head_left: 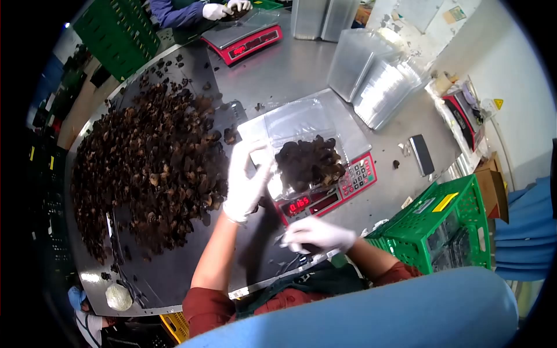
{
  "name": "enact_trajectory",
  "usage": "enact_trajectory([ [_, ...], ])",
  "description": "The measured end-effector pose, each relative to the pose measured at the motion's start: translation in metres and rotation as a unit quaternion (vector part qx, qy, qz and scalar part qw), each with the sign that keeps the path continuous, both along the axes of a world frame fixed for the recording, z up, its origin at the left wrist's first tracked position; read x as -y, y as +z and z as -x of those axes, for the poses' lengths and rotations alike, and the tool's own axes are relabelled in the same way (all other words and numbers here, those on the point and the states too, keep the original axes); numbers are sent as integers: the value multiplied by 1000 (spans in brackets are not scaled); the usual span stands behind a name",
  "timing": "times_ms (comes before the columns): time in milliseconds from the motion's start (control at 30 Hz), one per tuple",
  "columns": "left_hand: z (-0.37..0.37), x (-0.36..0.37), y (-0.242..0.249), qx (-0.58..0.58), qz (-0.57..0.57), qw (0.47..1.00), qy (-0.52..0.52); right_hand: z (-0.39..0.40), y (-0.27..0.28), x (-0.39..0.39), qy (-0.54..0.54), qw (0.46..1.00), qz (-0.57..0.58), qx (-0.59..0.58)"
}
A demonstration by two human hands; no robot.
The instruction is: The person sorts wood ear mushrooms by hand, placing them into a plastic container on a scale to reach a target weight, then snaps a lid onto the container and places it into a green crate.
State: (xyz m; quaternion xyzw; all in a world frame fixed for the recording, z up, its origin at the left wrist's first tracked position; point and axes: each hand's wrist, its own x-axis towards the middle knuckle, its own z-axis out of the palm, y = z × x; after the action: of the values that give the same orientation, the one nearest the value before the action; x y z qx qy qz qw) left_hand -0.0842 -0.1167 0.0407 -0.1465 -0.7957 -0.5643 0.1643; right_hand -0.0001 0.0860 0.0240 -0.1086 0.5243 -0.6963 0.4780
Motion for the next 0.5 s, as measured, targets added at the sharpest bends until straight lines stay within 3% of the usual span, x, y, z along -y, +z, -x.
enact_trajectory([
  [67, -8, 15, -1, 50, -103, 993, 15, -22, -47, 48, -53, 994, 52, 78],
  [100, -10, 26, -8, 77, -99, 992, 34, -28, -64, 69, -93, 984, 69, 138],
  [167, -22, 39, -13, 104, -141, 983, 47, -34, -91, 106, -156, 975, 41, 150],
  [300, -47, 59, -29, 130, -97, 983, 84, -33, -88, 142, -110, 989, -10, -95],
  [367, -55, 70, -43, 125, -93, 984, 91, -28, -70, 128, -78, 965, -44, -248],
  [433, -62, 73, -46, 152, -121, 976, 96, -17, -20, 95, -103, 941, -67, -314],
  [500, -65, 72, -48, 140, -94, 981, 92, -1, 21, 57, -189, 868, -148, -434],
])
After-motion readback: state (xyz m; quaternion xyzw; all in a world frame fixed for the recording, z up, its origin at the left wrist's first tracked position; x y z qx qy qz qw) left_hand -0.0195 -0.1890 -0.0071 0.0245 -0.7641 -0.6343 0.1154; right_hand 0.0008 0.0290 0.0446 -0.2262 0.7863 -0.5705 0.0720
